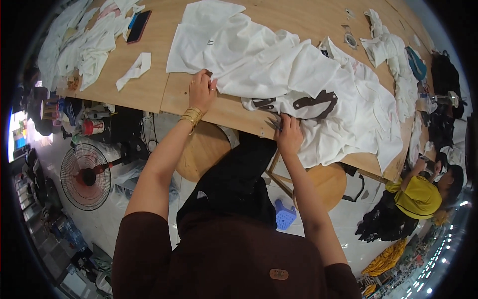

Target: Trimming loose threads from white t-shirts using a pair of thread snips.

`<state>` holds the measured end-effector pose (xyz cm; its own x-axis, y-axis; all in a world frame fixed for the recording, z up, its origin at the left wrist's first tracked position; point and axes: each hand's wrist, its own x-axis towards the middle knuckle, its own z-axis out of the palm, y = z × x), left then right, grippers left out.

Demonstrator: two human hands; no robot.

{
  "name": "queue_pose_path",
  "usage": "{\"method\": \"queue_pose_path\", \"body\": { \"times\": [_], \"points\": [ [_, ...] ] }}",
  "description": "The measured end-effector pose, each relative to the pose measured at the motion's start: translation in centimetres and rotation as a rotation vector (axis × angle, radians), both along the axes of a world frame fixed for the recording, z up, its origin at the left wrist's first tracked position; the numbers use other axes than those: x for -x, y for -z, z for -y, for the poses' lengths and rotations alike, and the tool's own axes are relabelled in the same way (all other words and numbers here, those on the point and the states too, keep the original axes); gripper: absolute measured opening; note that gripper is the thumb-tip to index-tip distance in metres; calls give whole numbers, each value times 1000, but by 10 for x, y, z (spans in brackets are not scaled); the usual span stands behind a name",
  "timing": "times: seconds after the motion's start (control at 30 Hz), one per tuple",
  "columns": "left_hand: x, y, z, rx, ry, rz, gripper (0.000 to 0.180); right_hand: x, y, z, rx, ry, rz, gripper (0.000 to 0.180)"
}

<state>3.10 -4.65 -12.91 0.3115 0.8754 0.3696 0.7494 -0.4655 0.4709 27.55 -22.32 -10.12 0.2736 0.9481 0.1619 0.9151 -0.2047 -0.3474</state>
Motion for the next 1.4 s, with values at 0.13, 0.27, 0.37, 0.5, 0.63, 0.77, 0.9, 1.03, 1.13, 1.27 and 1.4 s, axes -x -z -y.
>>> {"method": "queue_pose_path", "body": {
  "times": [0.13, 0.27, 0.37, 0.5, 0.63, 0.77, 0.9, 1.03, 1.13, 1.27, 1.4],
  "points": [
    [-10, -6, 3, -36, -5, -48, 21, -6, 2, 4, -24, -17, 45, 44],
    [-4, -3, 4, -38, -15, -52, 21, 1, -2, 3, -17, -32, 26, 43],
    [-10, -5, 2, -63, 4, -37, 20, -2, -1, 6, -23, -13, 20, 41],
    [-12, -4, -1, 26, -3, -52, 20, -6, 0, 7, -18, -10, -9, 40],
    [-3, 1, -2, -93, 30, -54, 20, -2, 5, 4, -91, -36, -63, 36],
    [-8, 0, 1, -79, 44, -111, 25, -5, -1, 8, -103, -41, -60, 37],
    [-8, 0, 0, -5, 46, -111, 28, -7, 4, 10, -106, -63, -35, 37],
    [-11, -1, 2, -123, 73, -124, 29, -8, 5, 11, -125, -54, -43, 33],
    [-12, -2, 2, -35, 77, -157, 30, -10, 3, 12, -117, -50, -63, 32],
    [-9, -3, -1, -57, 50, -163, 29, -8, 3, 9, -203, -49, -28, 34],
    [-8, -1, -1, 0, 32, -145, 29, -11, 0, 15, -68, -132, -131, 34]
  ]
}}
